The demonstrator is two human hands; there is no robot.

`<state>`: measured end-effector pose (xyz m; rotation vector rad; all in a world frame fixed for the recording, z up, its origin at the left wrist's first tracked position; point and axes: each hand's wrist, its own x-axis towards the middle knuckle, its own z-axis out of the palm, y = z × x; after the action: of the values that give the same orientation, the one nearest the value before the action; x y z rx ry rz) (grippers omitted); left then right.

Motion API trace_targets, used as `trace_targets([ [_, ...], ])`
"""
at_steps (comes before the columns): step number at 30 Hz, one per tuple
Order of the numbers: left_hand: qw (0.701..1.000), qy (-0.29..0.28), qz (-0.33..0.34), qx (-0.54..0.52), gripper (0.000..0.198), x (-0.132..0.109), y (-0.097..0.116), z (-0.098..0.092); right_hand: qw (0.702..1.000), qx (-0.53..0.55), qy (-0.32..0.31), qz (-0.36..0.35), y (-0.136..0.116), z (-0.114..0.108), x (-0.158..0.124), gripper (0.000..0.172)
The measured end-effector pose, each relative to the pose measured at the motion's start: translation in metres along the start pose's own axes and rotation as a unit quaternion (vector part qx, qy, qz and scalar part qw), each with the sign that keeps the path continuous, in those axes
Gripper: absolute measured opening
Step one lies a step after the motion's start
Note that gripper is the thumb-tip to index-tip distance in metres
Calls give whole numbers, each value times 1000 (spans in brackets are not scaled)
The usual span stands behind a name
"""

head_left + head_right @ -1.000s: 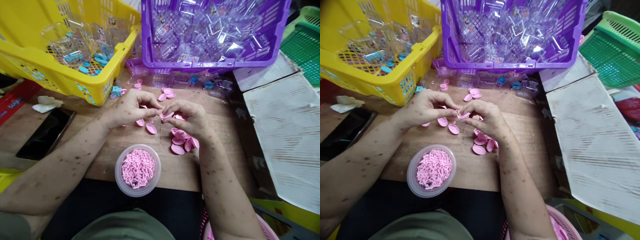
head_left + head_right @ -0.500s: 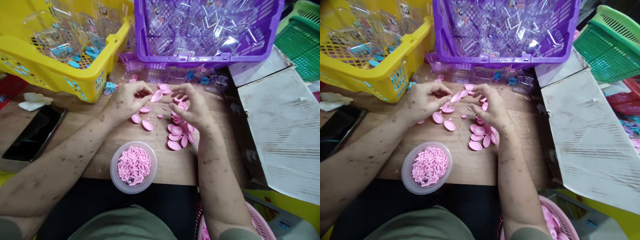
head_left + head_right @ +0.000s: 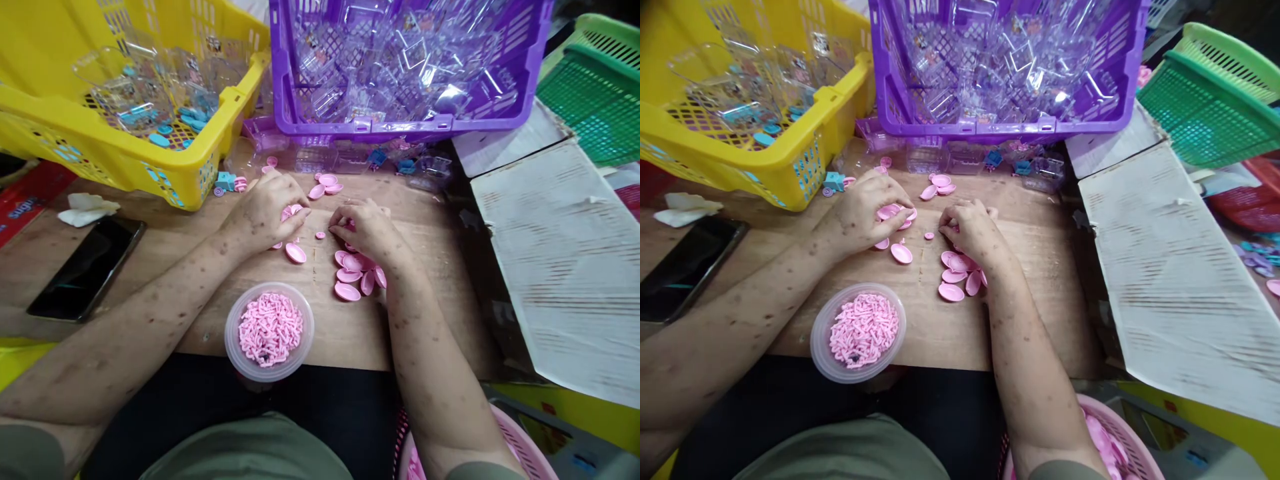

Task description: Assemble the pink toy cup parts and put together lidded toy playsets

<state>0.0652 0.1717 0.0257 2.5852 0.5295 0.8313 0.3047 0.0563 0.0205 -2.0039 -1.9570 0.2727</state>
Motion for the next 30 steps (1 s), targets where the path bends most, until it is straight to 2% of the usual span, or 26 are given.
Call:
trace_targets([
  [6, 1000, 2, -8, -22, 15, 1, 3, -5, 1000, -2, 15, -27, -4, -2, 0, 14],
  [10, 1000, -6, -4, -30, 16, 1, 4, -7, 999, 28, -19, -32, -7, -1, 0, 30],
  [14, 1000, -5, 8, -24, 18, 1, 2, -7, 999, 12, -21, -40, -4, -1, 3, 16],
  [18, 999, 7, 13, -29, 19, 1, 2, -10, 998, 31, -17, -57, 2, 2, 4, 13],
  [22, 999, 27, -11, -38, 19, 1, 4, -18, 995, 50, 34, -76, 5, 5, 3, 9],
  [26, 996, 41, -66, -44, 21, 12, 1, -17, 985, 138, 83, -55, 9, 1, 1, 8],
  [28, 996, 9, -90, -8, 26, 28, -3, -7, 974, 197, 106, -46, 10, -2, 1, 3],
  [30, 992, -41, -107, 59, 29, 50, -6, 9, 957, 256, 131, -35, 11, -4, 2, 13],
])
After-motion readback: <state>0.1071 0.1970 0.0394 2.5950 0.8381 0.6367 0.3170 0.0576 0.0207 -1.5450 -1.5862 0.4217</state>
